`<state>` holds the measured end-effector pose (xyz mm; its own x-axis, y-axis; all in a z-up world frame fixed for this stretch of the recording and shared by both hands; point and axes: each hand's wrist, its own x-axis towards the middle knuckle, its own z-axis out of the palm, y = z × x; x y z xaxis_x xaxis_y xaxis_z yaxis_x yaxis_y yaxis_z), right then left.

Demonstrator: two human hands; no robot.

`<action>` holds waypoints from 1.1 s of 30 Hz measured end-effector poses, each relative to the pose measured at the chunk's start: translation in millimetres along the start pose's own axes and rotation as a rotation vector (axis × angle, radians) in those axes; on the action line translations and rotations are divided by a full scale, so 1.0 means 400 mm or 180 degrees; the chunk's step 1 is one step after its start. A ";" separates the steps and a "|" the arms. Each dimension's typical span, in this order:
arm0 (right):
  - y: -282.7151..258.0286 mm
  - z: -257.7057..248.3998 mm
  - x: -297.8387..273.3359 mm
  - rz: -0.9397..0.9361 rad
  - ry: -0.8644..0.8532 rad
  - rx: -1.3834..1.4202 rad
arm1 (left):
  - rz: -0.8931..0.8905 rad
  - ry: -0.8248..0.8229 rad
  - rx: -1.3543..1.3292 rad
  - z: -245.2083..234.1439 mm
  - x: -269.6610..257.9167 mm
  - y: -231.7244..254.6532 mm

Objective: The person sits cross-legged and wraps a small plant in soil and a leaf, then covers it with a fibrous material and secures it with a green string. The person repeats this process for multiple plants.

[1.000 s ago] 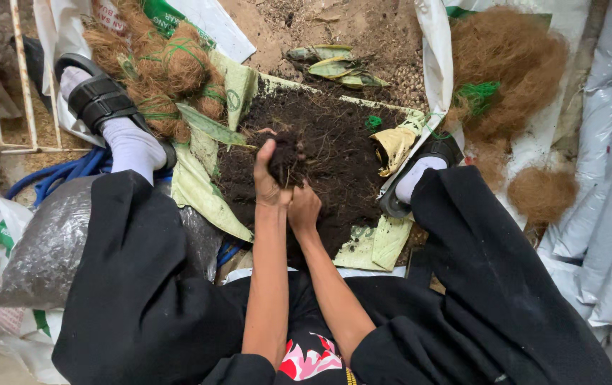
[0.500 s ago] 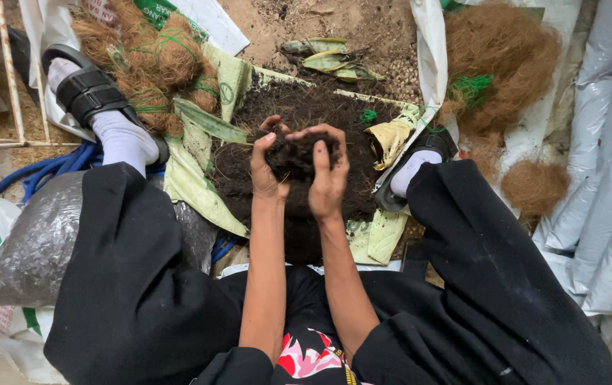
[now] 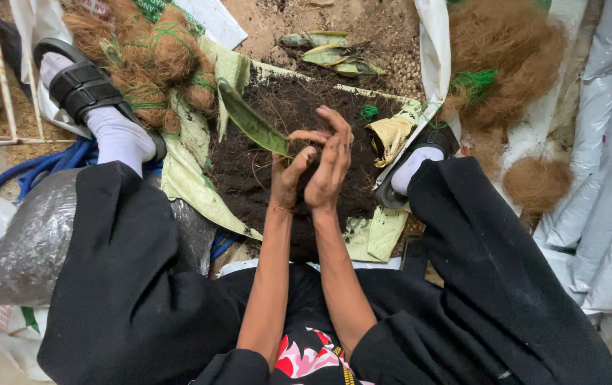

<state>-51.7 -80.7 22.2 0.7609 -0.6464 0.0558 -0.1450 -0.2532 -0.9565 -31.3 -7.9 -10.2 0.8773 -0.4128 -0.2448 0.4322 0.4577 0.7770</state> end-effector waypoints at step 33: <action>0.200 -0.017 -0.043 0.3191 -0.0852 0.4397 | 0.2162 0.0569 0.3291 0.067 -0.001 0.048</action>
<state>-80.4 -94.7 -53.2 0.8172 0.0106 -0.5762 -0.0928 0.9892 -0.1134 -28.8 -20.2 20.5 0.9097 -0.1860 0.3714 -0.4139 -0.3297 0.8485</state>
